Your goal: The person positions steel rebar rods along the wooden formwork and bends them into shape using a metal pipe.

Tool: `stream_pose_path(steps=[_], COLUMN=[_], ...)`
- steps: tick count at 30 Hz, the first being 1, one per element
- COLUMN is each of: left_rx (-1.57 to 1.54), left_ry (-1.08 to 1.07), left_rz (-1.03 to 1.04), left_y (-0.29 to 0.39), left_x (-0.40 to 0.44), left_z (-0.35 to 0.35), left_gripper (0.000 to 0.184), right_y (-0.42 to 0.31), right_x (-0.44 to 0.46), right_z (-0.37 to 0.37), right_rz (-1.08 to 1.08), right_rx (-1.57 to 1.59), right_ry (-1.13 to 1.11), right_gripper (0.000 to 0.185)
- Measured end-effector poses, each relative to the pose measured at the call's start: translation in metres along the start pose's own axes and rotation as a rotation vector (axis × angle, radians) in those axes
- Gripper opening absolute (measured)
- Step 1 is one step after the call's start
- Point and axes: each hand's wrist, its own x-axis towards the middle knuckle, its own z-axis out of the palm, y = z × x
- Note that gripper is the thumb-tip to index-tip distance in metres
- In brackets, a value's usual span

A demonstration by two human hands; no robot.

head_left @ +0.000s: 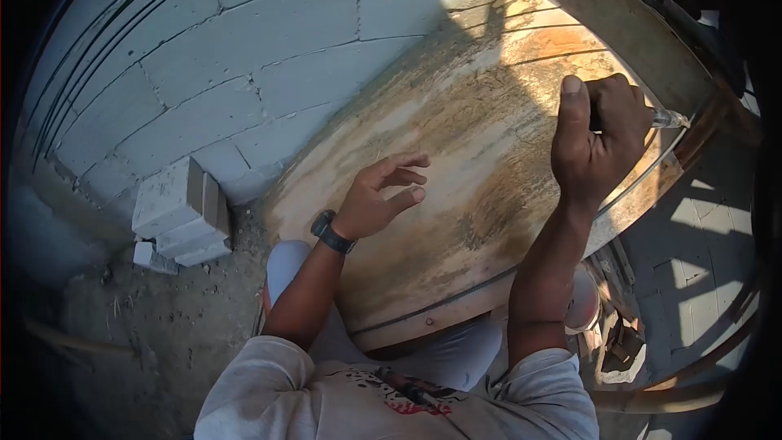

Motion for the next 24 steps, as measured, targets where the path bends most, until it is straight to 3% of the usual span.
stream_pose_path(steps=[1,5,6,7,9,12,16,19,21,22,23,24], left_rx=[0.187,0.582,0.762,0.937,0.952,0.860,0.806,0.963,0.885,0.890,0.808,0.786], left_ry=[0.051,0.756,0.784,0.789,0.559,0.209,0.129,0.146,0.252,0.288,0.486,0.510], left_rz=[-0.118,-0.622,-0.848,-1.070,-1.373,-1.734,-1.812,-1.825,-1.722,-1.566,-1.492,-1.406], left_y=[-0.033,-0.162,-0.186,-0.204,-0.228,-0.234,-0.259,-0.275,-0.282,-0.289,-0.273,-0.273], left_x=[-0.037,-0.240,-0.297,-0.346,-0.428,-0.477,-0.490,-0.503,-0.525,-0.550,-0.548,-0.537], left_z=[-0.042,-0.189,-0.208,-0.222,-0.228,-0.213,-0.202,-0.198,-0.206,-0.214,-0.213,-0.227], left_gripper=[0.049,0.039,0.041,0.042,0.046,0.052,0.070,0.083,0.086,0.083,0.082,0.080], right_y=[-0.004,0.015,0.026,0.036,0.046,0.056,0.018,0.025,0.027,0.017,0.008,0.012], right_x=[0.002,-0.013,-0.009,-0.006,0.003,-0.012,0.000,0.004,0.009,0.003,-0.003,-0.012], right_z=[0.000,0.000,0.002,0.004,0.005,-0.003,0.007,0.004,-0.003,-0.004,-0.005,-0.008], right_rz=[-0.013,0.177,0.061,-0.054,-0.245,-0.050,-0.008,-0.035,-0.042,0.083,0.211,0.163], right_rx=[0.037,0.065,0.052,0.039,0.013,0.018,0.091,0.055,0.096,0.004,-0.082,-0.027], right_ry=[-0.009,-0.040,-0.031,-0.020,-0.007,0.040,-0.006,-0.043,-0.056,-0.012,0.022,0.043], right_gripper=[0.032,0.024,0.027,0.030,0.041,0.041,0.042,0.042,0.042,0.032,0.024,0.018])
